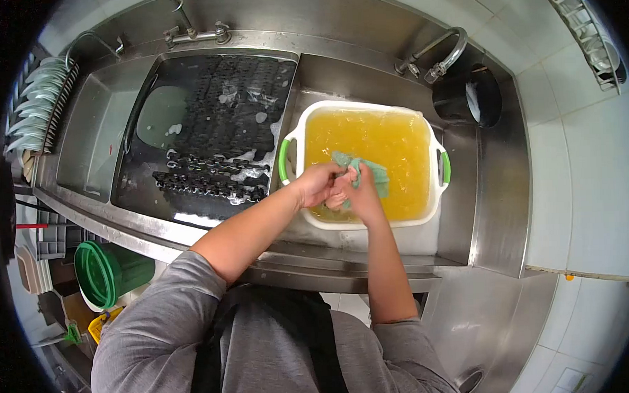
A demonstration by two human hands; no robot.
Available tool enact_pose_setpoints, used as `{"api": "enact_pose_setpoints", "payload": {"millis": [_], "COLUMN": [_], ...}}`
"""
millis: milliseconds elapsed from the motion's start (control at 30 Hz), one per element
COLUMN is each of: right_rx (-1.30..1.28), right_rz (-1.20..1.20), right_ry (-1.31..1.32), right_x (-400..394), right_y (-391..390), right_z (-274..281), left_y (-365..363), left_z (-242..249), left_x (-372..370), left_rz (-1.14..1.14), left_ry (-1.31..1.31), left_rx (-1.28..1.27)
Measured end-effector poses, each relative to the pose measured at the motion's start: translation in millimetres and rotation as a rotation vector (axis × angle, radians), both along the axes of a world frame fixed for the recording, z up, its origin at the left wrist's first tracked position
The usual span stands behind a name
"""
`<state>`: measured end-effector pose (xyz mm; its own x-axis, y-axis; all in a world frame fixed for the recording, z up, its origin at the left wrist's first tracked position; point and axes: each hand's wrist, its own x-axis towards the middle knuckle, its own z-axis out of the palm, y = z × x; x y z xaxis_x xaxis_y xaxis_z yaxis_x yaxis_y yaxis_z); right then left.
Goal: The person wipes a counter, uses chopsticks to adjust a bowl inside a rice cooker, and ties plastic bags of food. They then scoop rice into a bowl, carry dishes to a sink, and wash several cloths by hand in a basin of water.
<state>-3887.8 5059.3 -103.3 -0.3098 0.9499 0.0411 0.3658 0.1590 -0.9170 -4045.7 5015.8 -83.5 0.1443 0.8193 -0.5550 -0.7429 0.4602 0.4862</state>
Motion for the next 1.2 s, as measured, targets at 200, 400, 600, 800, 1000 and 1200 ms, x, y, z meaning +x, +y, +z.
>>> {"api": "enact_pose_setpoints", "payload": {"millis": [200,400,600,800,1000,1200], "right_rx": [-0.043,-0.317,0.018,-0.189,0.195,0.090], "right_rz": [0.321,0.018,-0.034,-0.292,-0.169,-0.261], "right_ry": [-0.695,0.114,-0.306,0.390,-0.105,0.036], "right_x": [30,-4,29,49,53,37], "right_y": [30,-5,26,33,50,38], "right_z": [-50,26,-12,26,26,34], "left_y": [-4,4,8,1,22,10], "left_z": [-21,-22,-44,-50,-14,-9], "left_x": [-5,30,21,4,9,5], "left_rz": [0.066,0.034,-0.150,-0.014,-0.145,0.047], "left_ry": [0.656,0.667,1.133,1.927,1.200,0.383], "left_rx": [0.069,-0.058,0.032,0.465,0.220,-0.110]}}
